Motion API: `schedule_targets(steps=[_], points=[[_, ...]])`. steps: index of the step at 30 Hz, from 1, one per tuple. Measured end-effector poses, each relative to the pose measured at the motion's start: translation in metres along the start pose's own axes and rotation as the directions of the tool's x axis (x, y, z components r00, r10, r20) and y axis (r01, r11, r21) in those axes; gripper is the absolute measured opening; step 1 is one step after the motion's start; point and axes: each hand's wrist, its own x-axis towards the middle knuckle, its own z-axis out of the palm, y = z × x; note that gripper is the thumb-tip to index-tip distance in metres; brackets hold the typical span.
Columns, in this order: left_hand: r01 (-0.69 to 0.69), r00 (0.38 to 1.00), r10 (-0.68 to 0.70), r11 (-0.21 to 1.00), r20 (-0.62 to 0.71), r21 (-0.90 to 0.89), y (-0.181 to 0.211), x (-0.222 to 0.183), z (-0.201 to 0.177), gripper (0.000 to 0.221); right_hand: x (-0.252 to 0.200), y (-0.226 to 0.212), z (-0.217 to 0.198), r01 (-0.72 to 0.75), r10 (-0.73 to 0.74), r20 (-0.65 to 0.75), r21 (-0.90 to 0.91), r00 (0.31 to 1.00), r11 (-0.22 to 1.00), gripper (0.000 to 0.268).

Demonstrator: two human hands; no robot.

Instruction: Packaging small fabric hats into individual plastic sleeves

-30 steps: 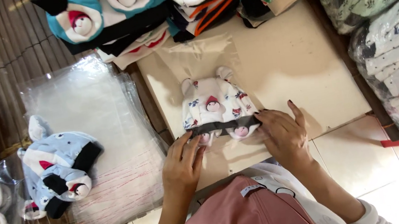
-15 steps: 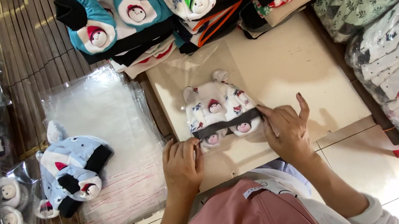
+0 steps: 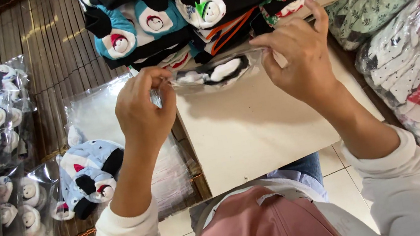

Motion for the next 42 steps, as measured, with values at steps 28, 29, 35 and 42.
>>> schedule_targets(steps=[28, 29, 35, 42], points=[[0.992, 0.075, -0.340, 0.117, 0.938, -0.037, -0.086, -0.150, 0.091, 0.035, -0.158, 0.045, 0.062, -0.987, 0.337, 0.932, 0.155, 0.134, -0.034, 0.021], [0.991, 0.085, -0.348, 0.124, 0.934, -0.044, -0.086, -0.152, 0.093, 0.031, -0.160, 0.045, 0.062, -0.988, 0.327, 0.935, 0.152, 0.134, -0.030, 0.020], [0.977, 0.210, -0.420, 0.122, 0.883, -0.175, -0.100, -0.160, 0.093, 0.021, -0.162, 0.051, 0.059, -0.969, 0.370, 0.912, 0.229, 0.179, -0.095, 0.016], [0.926, 0.377, -0.370, 0.135, 0.849, -0.352, -0.089, -0.123, 0.068, 0.022, -0.153, 0.056, 0.054, -0.919, 0.406, 0.871, 0.363, 0.276, -0.155, 0.021]])
